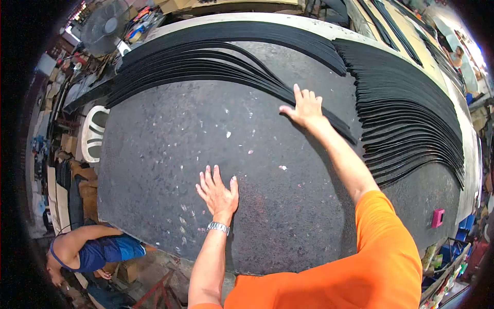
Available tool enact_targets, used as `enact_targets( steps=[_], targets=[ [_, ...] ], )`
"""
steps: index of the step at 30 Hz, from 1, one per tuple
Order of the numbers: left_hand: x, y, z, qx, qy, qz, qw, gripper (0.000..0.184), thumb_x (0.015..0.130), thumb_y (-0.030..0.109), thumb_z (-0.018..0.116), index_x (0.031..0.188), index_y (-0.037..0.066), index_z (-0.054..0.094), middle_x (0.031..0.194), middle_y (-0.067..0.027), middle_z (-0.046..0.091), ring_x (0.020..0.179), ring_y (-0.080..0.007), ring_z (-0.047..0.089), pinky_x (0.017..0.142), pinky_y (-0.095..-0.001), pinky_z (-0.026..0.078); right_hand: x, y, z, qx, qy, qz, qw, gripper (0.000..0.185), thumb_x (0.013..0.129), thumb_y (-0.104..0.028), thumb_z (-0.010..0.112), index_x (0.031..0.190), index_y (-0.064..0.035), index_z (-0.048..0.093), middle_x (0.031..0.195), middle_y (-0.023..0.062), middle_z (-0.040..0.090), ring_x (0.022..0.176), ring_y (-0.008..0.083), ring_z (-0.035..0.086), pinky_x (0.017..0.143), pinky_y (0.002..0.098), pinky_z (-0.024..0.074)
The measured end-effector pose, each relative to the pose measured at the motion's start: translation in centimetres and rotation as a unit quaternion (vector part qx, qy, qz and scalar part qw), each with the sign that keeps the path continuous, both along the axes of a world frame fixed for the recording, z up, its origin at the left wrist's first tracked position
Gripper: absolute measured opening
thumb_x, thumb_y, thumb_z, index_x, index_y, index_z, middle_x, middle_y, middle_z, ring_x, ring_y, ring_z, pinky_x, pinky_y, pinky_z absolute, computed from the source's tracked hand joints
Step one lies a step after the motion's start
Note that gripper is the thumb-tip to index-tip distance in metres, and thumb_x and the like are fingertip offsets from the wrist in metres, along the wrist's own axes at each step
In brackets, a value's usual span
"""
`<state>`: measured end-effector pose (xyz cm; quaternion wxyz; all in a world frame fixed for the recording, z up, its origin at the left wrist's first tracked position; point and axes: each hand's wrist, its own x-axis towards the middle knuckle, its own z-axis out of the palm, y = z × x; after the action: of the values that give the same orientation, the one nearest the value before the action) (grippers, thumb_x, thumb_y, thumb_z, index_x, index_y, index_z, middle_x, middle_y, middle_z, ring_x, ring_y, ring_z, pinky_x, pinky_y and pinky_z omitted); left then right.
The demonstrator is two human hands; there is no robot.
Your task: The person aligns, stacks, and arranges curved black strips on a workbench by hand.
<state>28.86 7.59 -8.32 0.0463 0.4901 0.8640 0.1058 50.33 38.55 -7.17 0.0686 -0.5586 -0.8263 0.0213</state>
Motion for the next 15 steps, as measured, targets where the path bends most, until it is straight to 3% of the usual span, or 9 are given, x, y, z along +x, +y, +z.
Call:
enact_targets(
  steps=[3,5,11,12,15],
  targets=[
    [0.0,-0.1,0.2,0.011,-0.009,0.003,1.0,0.07,0.094,0.045,0.06,0.151,0.009,0.041,0.161,-0.0148,0.032,0.152,-0.0366,0.021,0.122,-0.0601,0.011,-1.2,-2.0,-1.9,0.062,0.042,0.016,0.997,0.067,0.087,-0.049,0.071,0.134,-0.0052,0.054,0.116,0.0133,0.059,0.111,0.0311,0.055,0.091,0.0483,0.0422],
    [-0.1,-0.1,0.0,0.017,-0.009,0.008,1.0,0.071,0.093,0.047,0.059,0.152,0.01,0.041,0.161,-0.0149,0.033,0.151,-0.0367,0.022,0.122,-0.0599,0.012,-2.1,-4.8,-1.0,0.068,0.06,0.024,0.996,0.05,0.087,-0.04,0.073,0.122,-0.0067,0.057,0.109,0.012,0.059,0.106,0.0315,0.057,0.087,0.0479,0.0435],
    [-0.2,-0.9,0.2,0.053,-0.05,0.005,0.997,0.078,0.093,0.049,0.058,0.156,0.011,0.033,0.163,-0.0144,0.03,0.152,-0.0368,0.021,0.122,-0.0596,0.011,-2.1,-18.8,0.5,0.056,0.125,0.085,0.987,0.052,0.085,-0.032,0.076,0.123,-0.0028,0.057,0.109,0.0146,0.059,0.106,0.0334,0.057,0.088,0.0479,0.0436],
    [-0.3,-1.1,0.1,0.079,-0.07,0.013,0.994,0.087,0.089,0.051,0.066,0.159,0.014,0.029,0.166,-0.0136,0.024,0.153,-0.0364,0.018,0.123,-0.0601,0.01,-1.3,-21.6,0.7,0.059,0.129,0.086,0.986,0.051,0.084,-0.031,0.076,0.122,-0.0027,0.057,0.109,0.0151,0.06,0.107,0.0337,0.057,0.087,0.0479,0.0438],
    [0.2,-1.8,4.8,0.095,-0.024,-0.206,0.974,0.103,0.075,0.049,0.083,0.158,0.019,0.03,0.166,-0.0141,0.021,0.153,-0.038,0.018,0.121,-0.0633,0.011,3.1,-29.4,2.4,0.008,0.127,0.075,0.989,0.054,0.085,-0.027,0.075,0.128,-0.0028,0.055,0.115,0.0167,0.06,0.109,0.0362,0.057,0.089,0.0483,0.0441]
  ],
)
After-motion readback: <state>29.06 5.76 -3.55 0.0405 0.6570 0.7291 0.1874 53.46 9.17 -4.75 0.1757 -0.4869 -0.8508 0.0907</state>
